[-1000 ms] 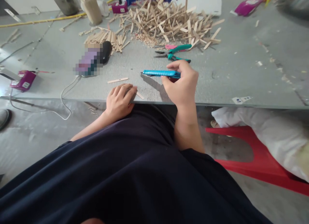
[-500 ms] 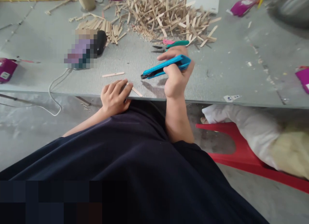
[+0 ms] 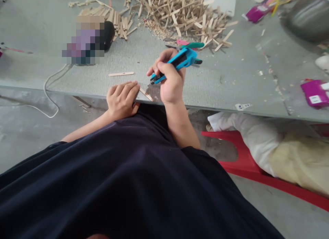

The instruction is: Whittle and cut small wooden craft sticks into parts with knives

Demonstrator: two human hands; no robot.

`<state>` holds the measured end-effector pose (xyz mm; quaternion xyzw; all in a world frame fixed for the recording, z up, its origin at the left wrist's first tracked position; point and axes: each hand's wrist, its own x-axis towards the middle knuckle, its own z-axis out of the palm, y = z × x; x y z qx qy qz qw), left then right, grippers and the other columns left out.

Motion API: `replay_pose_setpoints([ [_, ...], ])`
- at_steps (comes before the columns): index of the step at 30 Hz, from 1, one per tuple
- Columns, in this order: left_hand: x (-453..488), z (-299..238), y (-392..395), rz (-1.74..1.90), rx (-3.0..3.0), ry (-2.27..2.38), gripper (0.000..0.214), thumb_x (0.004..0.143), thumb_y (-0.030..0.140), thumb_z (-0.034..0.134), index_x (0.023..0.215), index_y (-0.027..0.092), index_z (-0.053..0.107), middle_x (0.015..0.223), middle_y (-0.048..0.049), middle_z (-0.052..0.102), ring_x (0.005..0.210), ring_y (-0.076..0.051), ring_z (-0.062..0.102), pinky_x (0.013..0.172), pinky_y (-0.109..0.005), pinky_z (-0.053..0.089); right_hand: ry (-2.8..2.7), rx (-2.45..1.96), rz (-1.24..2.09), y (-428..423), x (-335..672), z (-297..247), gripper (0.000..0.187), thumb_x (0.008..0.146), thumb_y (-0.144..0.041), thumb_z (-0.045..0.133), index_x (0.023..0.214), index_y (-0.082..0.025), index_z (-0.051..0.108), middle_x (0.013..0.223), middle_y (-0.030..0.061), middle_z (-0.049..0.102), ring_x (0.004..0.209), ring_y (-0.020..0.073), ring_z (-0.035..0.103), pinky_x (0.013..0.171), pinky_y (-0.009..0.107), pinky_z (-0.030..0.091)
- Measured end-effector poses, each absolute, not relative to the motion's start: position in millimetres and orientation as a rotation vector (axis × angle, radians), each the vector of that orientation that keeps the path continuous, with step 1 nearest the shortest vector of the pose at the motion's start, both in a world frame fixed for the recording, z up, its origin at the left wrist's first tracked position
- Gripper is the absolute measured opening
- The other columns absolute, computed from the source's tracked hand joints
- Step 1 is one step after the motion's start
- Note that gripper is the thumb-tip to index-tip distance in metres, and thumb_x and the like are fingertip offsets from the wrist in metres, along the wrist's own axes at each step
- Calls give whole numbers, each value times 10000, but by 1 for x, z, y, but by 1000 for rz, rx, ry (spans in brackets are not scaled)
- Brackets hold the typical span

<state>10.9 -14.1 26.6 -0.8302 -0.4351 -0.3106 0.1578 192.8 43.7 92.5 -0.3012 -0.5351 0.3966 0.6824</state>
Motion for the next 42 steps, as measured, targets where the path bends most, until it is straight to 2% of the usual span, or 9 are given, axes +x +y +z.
replay_pose_setpoints([
  [7,10,26,-11,-843,-2496,-1305,468,1048,270,431,1434,238,695,1445,-119,758,1329,-298,728,969,-481,523,-1231,-732,879,42,190,91,662,805,-841,608,688,-277,281,578,-37,251,506,184,395,606,418,497],
  [11,10,25,-11,-876,-2513,-1289,435,1075,303,436,1408,272,715,1416,-92,778,1303,-281,746,917,-470,524,-1186,-674,762,33,191,91,744,942,-943,277,688,-248,198,557,-52,167,442,144,295,598,395,513],
  [15,10,23,-12,-881,-2460,-1262,413,1077,310,453,1381,287,731,1377,-56,799,1253,-261,770,892,-451,519,-1232,-694,686,24,183,82,790,919,-982,55,684,-245,216,566,-38,196,454,148,347,620,390,538],
  [20,9,19,-11,-910,-2436,-1280,434,1054,233,447,1379,301,726,1358,-47,809,1230,-258,776,899,-456,509,-1212,-701,639,13,173,77,716,1015,-876,153,685,-249,253,594,-20,257,517,169,452,657,397,559],
  [26,7,19,-12,-880,-2433,-1351,380,1046,273,469,1318,304,732,1402,-39,789,1259,-269,760,973,-480,510,-1032,-540,577,12,168,79,686,1052,-792,238,688,-264,479,748,28,448,577,188,552,559,383,515],
  [29,6,20,-12,-883,-2430,-1342,379,1043,277,466,1318,310,726,1397,-34,791,1254,-271,759,974,-487,500,-1073,-596,542,11,168,81,737,1047,-812,234,619,-265,480,747,56,491,657,223,617,647,419,535],
  [32,6,20,-14,-868,-2424,-1380,378,1032,307,486,1329,322,719,1373,-44,800,1257,-287,752,987,-502,483,-1124,-689,486,9,166,82,730,1051,-810,262,615,-270,490,694,60,531,654,229,605,672,419,520],
  [37,5,20,-16,-889,-2408,-1368,365,1027,332,488,1314,319,712,1323,-42,818,1211,-296,753,978,-513,465,-1063,-633,441,7,165,82,699,1120,-665,293,630,-257,581,675,49,561,646,202,619,654,379,489],
  [42,6,19,-16,-836,-2367,-1358,339,1016,347,482,1254,311,721,1316,-48,816,1171,-292,750,968,-509,483,-1153,-583,458,8,168,78,688,1071,-768,357,673,-262,600,710,43,579,675,207,617,680,382,496],
])
